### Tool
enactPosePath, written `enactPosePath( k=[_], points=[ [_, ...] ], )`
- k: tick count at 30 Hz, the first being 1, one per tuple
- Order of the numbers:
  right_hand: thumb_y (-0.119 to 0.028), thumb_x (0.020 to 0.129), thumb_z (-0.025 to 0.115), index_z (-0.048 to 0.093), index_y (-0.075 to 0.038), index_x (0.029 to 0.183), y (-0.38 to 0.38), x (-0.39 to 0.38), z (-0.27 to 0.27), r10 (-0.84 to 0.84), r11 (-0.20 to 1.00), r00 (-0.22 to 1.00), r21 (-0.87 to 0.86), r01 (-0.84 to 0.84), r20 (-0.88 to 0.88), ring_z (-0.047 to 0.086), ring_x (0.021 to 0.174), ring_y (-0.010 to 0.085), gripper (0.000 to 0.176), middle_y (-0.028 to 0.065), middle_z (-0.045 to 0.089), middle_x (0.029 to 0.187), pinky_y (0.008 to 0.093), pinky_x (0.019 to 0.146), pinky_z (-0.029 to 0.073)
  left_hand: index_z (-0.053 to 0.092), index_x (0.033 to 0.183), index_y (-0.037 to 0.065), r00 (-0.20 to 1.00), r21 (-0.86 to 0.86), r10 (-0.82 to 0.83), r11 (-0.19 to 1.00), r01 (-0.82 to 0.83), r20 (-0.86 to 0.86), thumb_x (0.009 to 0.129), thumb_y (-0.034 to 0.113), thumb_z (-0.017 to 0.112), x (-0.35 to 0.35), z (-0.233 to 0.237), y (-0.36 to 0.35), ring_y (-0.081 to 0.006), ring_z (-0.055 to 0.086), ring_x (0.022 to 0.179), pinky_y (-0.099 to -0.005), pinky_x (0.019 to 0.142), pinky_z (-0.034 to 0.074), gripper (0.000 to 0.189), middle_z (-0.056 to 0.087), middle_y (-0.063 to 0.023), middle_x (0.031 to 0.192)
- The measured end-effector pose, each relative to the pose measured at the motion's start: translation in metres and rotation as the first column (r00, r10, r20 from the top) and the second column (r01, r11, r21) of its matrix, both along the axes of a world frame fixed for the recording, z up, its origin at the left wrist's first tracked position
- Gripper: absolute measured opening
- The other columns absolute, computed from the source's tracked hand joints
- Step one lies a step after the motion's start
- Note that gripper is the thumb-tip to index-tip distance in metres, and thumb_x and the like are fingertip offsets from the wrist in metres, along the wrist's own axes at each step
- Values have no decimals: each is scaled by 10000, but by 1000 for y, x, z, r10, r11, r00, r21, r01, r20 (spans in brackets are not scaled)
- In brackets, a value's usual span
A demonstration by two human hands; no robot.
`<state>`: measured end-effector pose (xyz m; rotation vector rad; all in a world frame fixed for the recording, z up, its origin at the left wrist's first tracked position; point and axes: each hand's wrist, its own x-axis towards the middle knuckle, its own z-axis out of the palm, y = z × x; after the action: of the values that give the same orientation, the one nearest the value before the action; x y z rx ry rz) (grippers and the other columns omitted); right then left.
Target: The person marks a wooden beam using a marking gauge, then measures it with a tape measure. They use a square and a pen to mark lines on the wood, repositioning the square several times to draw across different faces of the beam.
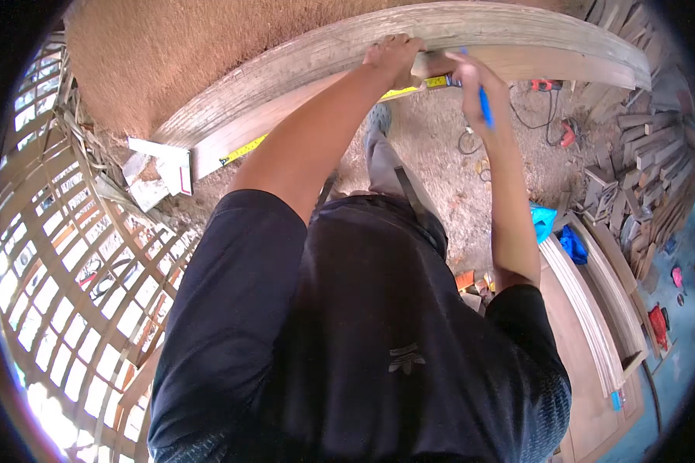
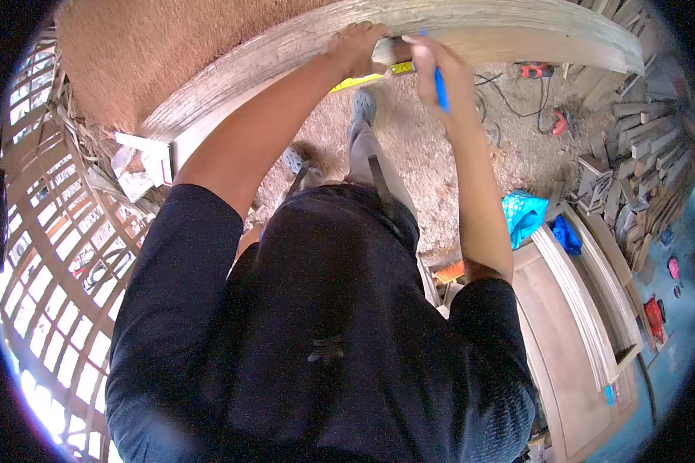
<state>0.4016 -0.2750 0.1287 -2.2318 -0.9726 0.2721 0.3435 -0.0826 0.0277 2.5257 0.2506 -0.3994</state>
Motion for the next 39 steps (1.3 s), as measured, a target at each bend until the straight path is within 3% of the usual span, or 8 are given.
enactPosePath(
  k=[1, 5, 8, 9, 11, 15, 18, 39],
  points=[
    [-283, 991, 640, 696, -90, 1243, -4, -10, 10, -32, 991, 933, 112, 77, -357, 661, 810, 194, 323, 121, 739, 991, 354, 714, 529, 502, 1418, 235, 1000, 8, 0, 1000, 0, -19, 742, 470, 883, 1, 2, 0, -349, 497, 1374, -558, 1081, 461, 811, 535, -92, 1435],
    [-310, 1035, 566, 645, -30, 1338, -21, -48, -33, 112, 901, 806, 402, 164, -581, 644, 816, 143, 420, 130, 758, 1030, 291, 740, 518, 519, 1422, 246, 1000, 2, 3, 1000, -3, -27, 743, 467, 887, 1, 4, -1, -332, 484, 1389, -556, 1086, 459, 803, 532, -70, 1452],
    [-197, 966, 667, 671, -13, 1258, -18, -66, -55, 127, 942, 876, 332, 40, -466, 745, 914, 197, 345, 151, 766, 1044, 316, 771, 572, 509, 1406, 258, 1000, -11, -1, 1000, 1, 10, 726, 499, 875, 0, 2, 1, -371, 511, 1357, -574, 1069, 455, 809, 549, -137, 1411],
    [-197, 966, 667, 671, -13, 1258, -15, -67, -61, 128, 943, 874, 330, 40, -469, 745, 914, 197, 345, 151, 766, 1044, 316, 771, 572, 509, 1406, 258, 1000, -13, 1, 1000, -1, 6, 726, 499, 875, 0, 1, 1, -371, 511, 1357, -574, 1069, 455, 809, 549, -137, 1411],
    [-101, 888, 736, 706, -51, 1171, -6, -68, -73, 63, 985, 972, 170, -24, -226, 769, 867, 248, 288, 150, 767, 980, 348, 758, 593, 487, 1428, 268, 999, -23, -23, 999, 24, 45, 738, 500, 867, -2, -1, 4, -382, 506, 1362, -582, 1062, 458, 821, 543, -133, 1426],
    [-11, 843, 753, 660, -39, 1024, 3, -68, -85, 37, 985, 986, 173, -9, -163, 758, 923, 247, 205, 144, 765, 978, 353, 825, 583, 521, 1421, 243, 998, -5, -33, 999, 34, 51, 763, 474, 867, -4, -2, 4, -361, 496, 1377, -554, 1089, 462, 779, 542, -105, 1427],
    [-15, 833, 744, 622, -50, 974, 5, -69, -104, 59, 957, 987, 290, -14, -147, 759, 926, 272, 190, 135, 756, 956, 370, 830, 581, 518, 1427, 246, 996, -26, -37, 999, 39, 77, 766, 487, 862, -4, -8, 3, -372, 500, 1371, -550, 1090, 465, 783, 544, -106, 1421],
    [3, 809, 761, 605, -43, 974, 10, -67, -103, 50, 968, 993, 250, -22, -106, 754, 851, 283, 232, 152, 733, 913, 366, 750, 586, 517, 1430, 258, 997, -15, -41, 999, 42, 71, 779, 462, 860, -2, -7, 4, -327, 491, 1390, -575, 1087, 446, 764, 549, -78, 1420]
  ],
)
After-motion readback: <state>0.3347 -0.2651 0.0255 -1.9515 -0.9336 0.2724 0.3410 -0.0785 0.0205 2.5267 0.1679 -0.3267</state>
